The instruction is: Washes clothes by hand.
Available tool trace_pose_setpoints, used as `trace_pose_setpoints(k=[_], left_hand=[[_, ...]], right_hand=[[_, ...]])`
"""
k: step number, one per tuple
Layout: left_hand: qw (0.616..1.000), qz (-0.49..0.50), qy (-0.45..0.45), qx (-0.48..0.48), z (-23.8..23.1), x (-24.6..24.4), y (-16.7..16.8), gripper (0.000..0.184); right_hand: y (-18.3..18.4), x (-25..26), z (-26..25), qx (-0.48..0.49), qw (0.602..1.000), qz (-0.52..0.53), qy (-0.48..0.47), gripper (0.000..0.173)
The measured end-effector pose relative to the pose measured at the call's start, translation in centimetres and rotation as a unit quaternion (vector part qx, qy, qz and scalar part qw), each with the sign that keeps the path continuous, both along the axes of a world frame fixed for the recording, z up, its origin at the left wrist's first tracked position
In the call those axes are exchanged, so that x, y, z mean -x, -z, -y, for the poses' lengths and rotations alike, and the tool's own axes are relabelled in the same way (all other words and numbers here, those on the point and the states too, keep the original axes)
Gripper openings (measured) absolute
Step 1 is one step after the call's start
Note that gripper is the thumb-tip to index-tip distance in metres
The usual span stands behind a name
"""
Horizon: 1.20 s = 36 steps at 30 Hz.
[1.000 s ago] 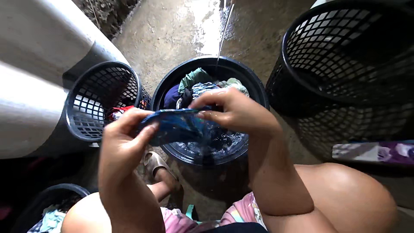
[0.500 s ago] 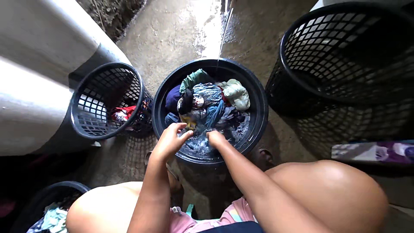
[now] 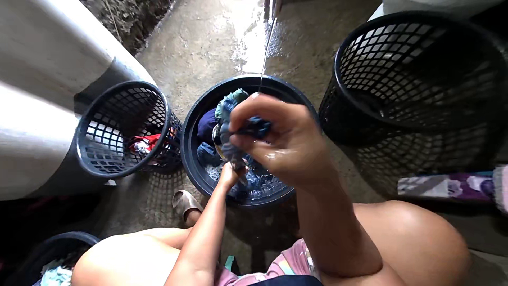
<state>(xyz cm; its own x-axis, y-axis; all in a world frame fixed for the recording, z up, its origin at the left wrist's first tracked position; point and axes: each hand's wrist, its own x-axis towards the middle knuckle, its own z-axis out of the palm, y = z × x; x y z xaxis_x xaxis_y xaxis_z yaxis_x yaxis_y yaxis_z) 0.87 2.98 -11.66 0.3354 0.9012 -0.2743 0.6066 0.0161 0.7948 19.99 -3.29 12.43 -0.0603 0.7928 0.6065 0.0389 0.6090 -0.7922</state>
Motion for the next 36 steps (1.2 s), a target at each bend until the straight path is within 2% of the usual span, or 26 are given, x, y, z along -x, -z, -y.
trace_pose_setpoints(k=[2,3,5,6,7,9,11,13,15,18,21,22,24,26,28,30,32,33,34,36], left_hand=[[0.997,0.057,-0.023,0.048,0.0,0.4,-0.1,0.027],[0.994,0.091,-0.031,0.060,0.1,0.5,-1.3,0.028],[0.989,0.133,-0.031,0.052,0.4,0.7,-5.6,0.032],[0.989,0.145,-0.017,0.032,0.6,0.8,-8.1,0.032],[0.989,0.150,0.000,0.008,0.9,0.9,-10.8,0.032],[0.988,0.140,0.023,-0.055,1.9,0.5,-15.4,0.029],[0.987,0.111,0.031,-0.109,2.7,0.0,-18.2,0.027],[0.989,0.044,0.037,-0.137,2.4,-0.7,-18.2,0.026],[0.992,-0.063,0.053,-0.095,1.3,-1.2,-15.5,0.027],[0.969,-0.228,0.092,0.024,-1.1,-2.0,-6.5,0.033],[0.932,-0.321,0.120,0.121,-1.7,-1.5,3.2,0.054],[0.926,-0.330,0.121,0.138,-1.4,-1.1,5.3,0.063],[0.921,-0.336,0.115,0.163,-0.8,-0.6,6.5,0.068],[0.929,-0.315,0.110,0.161,-1.2,-0.8,5.3,0.066],[0.956,-0.248,0.096,0.126,-2.0,-1.1,2.1,0.054],[0.988,-0.118,0.072,0.071,-2.3,-1.3,-2.2,0.041],[0.997,0.058,0.037,0.024,-1.4,-0.8,-7.4,0.036],[0.988,0.152,0.015,0.000,-0.8,-0.3,-9.8,0.036],[0.970,0.241,-0.018,-0.015,-0.2,0.3,-11.5,0.036],[0.906,0.402,-0.131,-0.013,0.6,1.6,-12.7,0.034]], right_hand=[[-0.6,-1.5,0.4,-0.037,0.998,-0.027,0.036,0.021],[-0.3,-2.2,0.2,-0.026,0.998,-0.015,0.052,0.023],[1.7,-3.6,-1.1,0.052,0.994,0.068,0.074,0.022],[3.3,-4.0,-1.9,0.123,0.980,0.139,0.076,0.020],[5.3,-4.1,-2.8,0.208,0.952,0.215,0.063,0.021],[11.6,-3.1,-4.7,0.357,0.867,0.347,0.020,0.026],[18.7,-1.7,-5.5,0.465,0.783,0.413,-0.011,0.034],[22.4,-1.4,-5.5,0.540,0.714,0.442,-0.055,0.043],[23.4,-1.6,-5.4,0.570,0.685,0.448,-0.068,0.044],[23.3,-2.1,-6.0,0.568,0.714,0.410,-0.017,0.042],[23.6,-2.1,-6.7,0.527,0.780,0.338,0.001,0.045],[23.7,-1.9,-6.9,0.516,0.796,0.316,-0.007,0.047],[23.9,-1.3,-6.9,0.492,0.822,0.285,-0.030,0.049],[24.4,-0.6,-6.7,0.474,0.835,0.274,-0.054,0.056],[25.6,0.4,-6.3,0.443,0.855,0.260,-0.074,0.071],[27.2,1.4,-5.7,0.406,0.883,0.221,-0.084,0.088],[28.3,2.2,-5.0,0.395,0.900,0.170,-0.072,0.095],[28.5,2.5,-4.9,0.393,0.905,0.150,-0.059,0.094],[28.3,2.8,-4.8,0.386,0.913,0.126,-0.034,0.084],[26.7,3.8,-5.0,0.342,0.939,0.035,0.029,0.051]])
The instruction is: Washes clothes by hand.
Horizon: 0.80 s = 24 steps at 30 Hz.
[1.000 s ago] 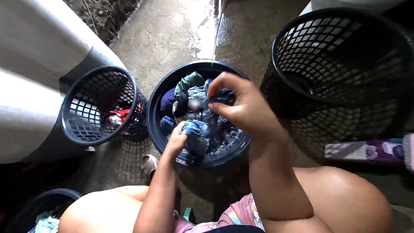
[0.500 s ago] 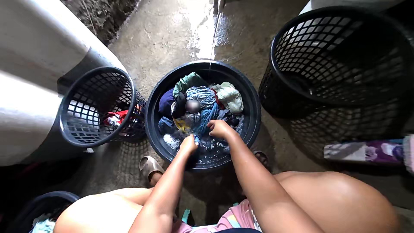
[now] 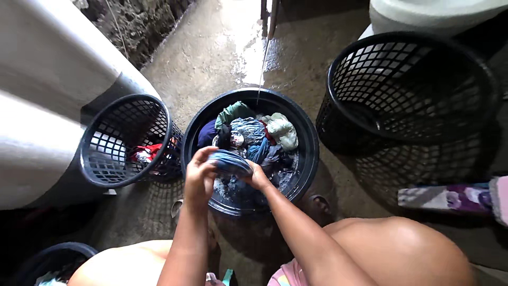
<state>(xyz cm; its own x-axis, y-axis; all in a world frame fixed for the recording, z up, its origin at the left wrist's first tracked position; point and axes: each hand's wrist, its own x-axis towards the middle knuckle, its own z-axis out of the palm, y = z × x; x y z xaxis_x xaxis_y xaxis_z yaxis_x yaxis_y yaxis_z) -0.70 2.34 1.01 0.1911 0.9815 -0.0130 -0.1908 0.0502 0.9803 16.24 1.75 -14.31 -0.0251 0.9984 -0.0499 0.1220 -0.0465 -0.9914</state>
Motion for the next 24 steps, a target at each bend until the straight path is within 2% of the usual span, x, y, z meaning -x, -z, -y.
trace_pose_setpoints(k=[1,2,3,4,5,6,7,9,10,12,14,16,17,18,19,20,22,24], left_hand=[[0.994,0.066,-0.077,0.033,0.3,0.3,0.4,0.037],[0.974,0.107,-0.176,0.090,0.4,0.3,1.0,0.040],[0.949,0.112,-0.253,0.151,0.2,0.2,1.9,0.044],[0.934,0.085,-0.286,0.197,0.1,-0.1,3.1,0.050],[0.934,0.051,-0.266,0.234,0.2,-0.5,4.5,0.057],[0.937,0.051,-0.219,0.266,0.6,-1.0,5.6,0.066],[0.938,0.078,-0.182,0.283,0.9,-1.9,6.0,0.067],[0.922,0.202,-0.137,0.301,0.5,-3.2,5.8,0.068],[0.915,0.233,-0.125,0.304,-0.1,-3.2,5.6,0.066],[0.915,0.229,-0.127,0.308,-1.9,-2.7,4.7,0.057],[0.932,0.196,-0.145,0.269,-3.6,-2.0,3.4,0.049],[0.963,0.126,-0.153,0.182,-3.9,-2.2,2.1,0.032],[0.980,0.064,-0.138,0.127,-3.7,-2.7,1.5,0.029],[0.991,-0.009,-0.115,0.064,-3.0,-3.2,1.2,0.030],[0.993,-0.079,-0.092,-0.005,-2.3,-3.7,1.3,0.027],[0.984,-0.143,-0.070,-0.072,-1.6,-4.0,1.7,0.024],[0.958,-0.230,-0.029,-0.167,-0.7,-3.9,2.3,0.019],[0.966,-0.204,-0.031,-0.157,-0.5,-3.3,2.9,0.011]], right_hand=[[-1.2,0.6,-0.3,-0.038,0.997,-0.052,0.048,0.039],[-2.7,1.1,-0.7,-0.069,0.988,-0.110,0.081,0.035],[-4.2,1.7,-1.1,-0.093,0.978,-0.158,0.097,0.036],[-5.6,2.3,-1.2,-0.106,0.970,-0.198,0.095,0.037],[-6.9,3.0,-1.2,-0.115,0.963,-0.228,0.085,0.038],[-8.0,3.7,-1.1,-0.123,0.960,-0.240,0.070,0.040],[-8.8,4.2,-0.9,-0.126,0.960,-0.243,0.057,0.041],[-9.6,4.6,-0.4,-0.119,0.956,-0.267,0.039,0.043],[-9.7,4.2,-0.3,-0.115,0.950,-0.289,0.034,0.043],[-9.2,2.4,-0.6,-0.113,0.941,-0.319,0.022,0.041],[-7.7,-0.9,-0.8,-0.065,0.955,-0.289,-0.016,0.046],[-6.2,-3.4,-0.6,0.057,0.965,-0.243,-0.079,0.070],[-5.6,-3.8,-0.4,0.112,0.951,-0.262,-0.119,0.080],[-5.2,-3.6,0.0,0.146,0.922,-0.325,-0.154,0.081],[-5.1,-2.7,0.4,0.160,0.888,-0.398,-0.167,0.072],[-5.6,-1.7,0.5,0.178,0.857,-0.460,-0.152,0.065],[-7.4,0.1,0.0,0.239,0.821,-0.517,-0.033,0.073],[-8.1,0.8,-0.7,0.228,0.822,-0.520,0.052,0.051]])
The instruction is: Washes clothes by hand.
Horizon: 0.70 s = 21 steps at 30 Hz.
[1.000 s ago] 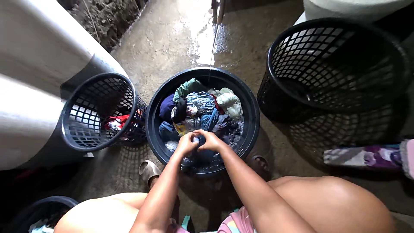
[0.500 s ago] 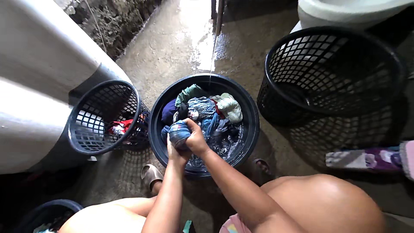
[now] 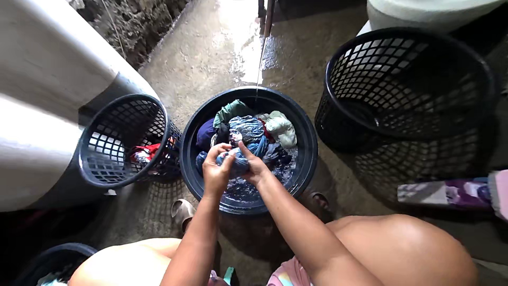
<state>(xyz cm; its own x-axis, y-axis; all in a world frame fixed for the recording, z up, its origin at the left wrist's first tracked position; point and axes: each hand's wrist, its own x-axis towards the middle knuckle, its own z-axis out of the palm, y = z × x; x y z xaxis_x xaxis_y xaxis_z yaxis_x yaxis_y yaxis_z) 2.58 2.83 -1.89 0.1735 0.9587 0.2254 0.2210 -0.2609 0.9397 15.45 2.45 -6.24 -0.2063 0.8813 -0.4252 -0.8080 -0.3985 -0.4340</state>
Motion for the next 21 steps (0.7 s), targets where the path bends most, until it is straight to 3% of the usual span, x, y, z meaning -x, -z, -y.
trace_pose_setpoints(k=[2,4,6,9,11,13,15,17,19,21], left_hand=[[0.992,0.087,-0.030,0.089,-0.7,0.7,0.4,0.007],[0.973,0.114,-0.057,0.190,-1.7,1.2,0.6,0.011],[0.954,0.103,-0.051,0.276,-2.7,1.4,0.5,0.016],[0.911,0.046,0.037,0.408,-3.3,1.3,-0.6,0.022],[0.871,-0.001,0.090,0.483,-3.3,1.2,-1.6,0.030],[0.839,0.003,0.110,0.533,-3.4,1.1,-1.6,0.034],[0.823,0.043,0.118,0.554,-3.7,1.1,-1.0,0.036],[0.835,0.084,0.143,0.525,-4.2,1.8,0.3,0.036],[0.866,0.134,0.183,0.446,-4.2,2.8,1.8,0.038],[0.879,0.243,0.216,0.348,-3.3,3.4,3.4,0.049]], right_hand=[[-0.8,0.1,-0.4,-0.035,0.995,0.084,0.040,0.025],[-1.8,0.4,-0.5,-0.099,0.974,0.198,0.044,0.011],[-2.4,0.6,-0.5,-0.181,0.927,0.327,0.039,0.016],[-3.0,0.8,-0.2,-0.271,0.820,0.504,0.026,0.018],[-3.7,0.9,0.3,-0.314,0.758,0.572,-0.015,0.020],[-4.6,0.7,0.5,-0.316,0.739,0.591,-0.078,0.016],[-4.5,0.3,0.2,-0.278,0.785,0.549,-0.077,0.022],[-3.5,0.5,-0.1,-0.171,0.880,0.443,0.003,0.022],[-3.1,0.7,-0.2,-0.037,0.952,0.297,0.067,0.016],[-3.3,0.9,-0.4,0.072,0.982,0.145,0.102,0.015]])
